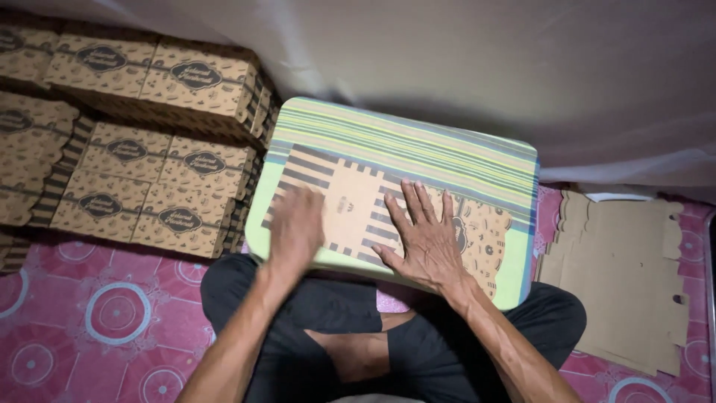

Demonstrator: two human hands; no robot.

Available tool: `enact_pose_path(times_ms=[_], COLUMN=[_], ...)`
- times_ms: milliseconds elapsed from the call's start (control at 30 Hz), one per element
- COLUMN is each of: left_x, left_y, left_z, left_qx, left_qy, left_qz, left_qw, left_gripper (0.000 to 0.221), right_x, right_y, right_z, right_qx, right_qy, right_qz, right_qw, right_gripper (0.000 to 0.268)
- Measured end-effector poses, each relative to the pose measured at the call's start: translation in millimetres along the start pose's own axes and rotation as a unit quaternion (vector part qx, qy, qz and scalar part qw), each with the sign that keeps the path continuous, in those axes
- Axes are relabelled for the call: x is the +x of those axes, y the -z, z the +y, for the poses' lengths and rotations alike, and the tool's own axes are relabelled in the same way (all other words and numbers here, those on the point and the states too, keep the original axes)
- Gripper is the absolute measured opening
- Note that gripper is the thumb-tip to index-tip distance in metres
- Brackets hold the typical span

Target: The person sits cross-legged on the floor with a small table and folds a flat printed cardboard blank into a bakery box, pressing creases and tucking tabs to form the base and lid, then sets the finished box onto a stack of completed boxes and reaches for another flat blank.

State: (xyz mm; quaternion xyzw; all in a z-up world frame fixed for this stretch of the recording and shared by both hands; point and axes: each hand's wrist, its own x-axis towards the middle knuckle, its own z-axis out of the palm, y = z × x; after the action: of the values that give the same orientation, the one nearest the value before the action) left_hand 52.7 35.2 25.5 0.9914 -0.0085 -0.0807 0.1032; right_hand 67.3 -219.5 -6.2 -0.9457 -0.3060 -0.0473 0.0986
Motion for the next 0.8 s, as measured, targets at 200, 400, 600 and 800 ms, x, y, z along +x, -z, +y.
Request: enact_pose_path(times_ms=[200,400,600,800], left_x=[-14,1,10,-19], left_y=[-2,-29,-25,-77], left_z=[88,37,-51,47], left_qx=[-0.173,-0.032,0.032,-0.095], left_qy=[-0.090,-0.051,-0.014,-0.201], left_qz=[0.056,-0.024,0.156,0.135], left_qw=[0.979,0.998,0.987,0.965], left_gripper=[0.021,0.038,0.011,0.036], right_x=[-2,-1,-1,-2], right_y=[-7,-1,4,-9], right_z=[5,2,-3,5], right_qx=[-0.008,0.002,0.006,0.000], right_qy=[0.021,0.025,0.024,0.018], right_qz=[-0.002,-0.009,-0.003,-0.005], right_qw=[1.000,1.000,1.000,1.000], right_gripper=[0.104,0.108,0.107,0.108])
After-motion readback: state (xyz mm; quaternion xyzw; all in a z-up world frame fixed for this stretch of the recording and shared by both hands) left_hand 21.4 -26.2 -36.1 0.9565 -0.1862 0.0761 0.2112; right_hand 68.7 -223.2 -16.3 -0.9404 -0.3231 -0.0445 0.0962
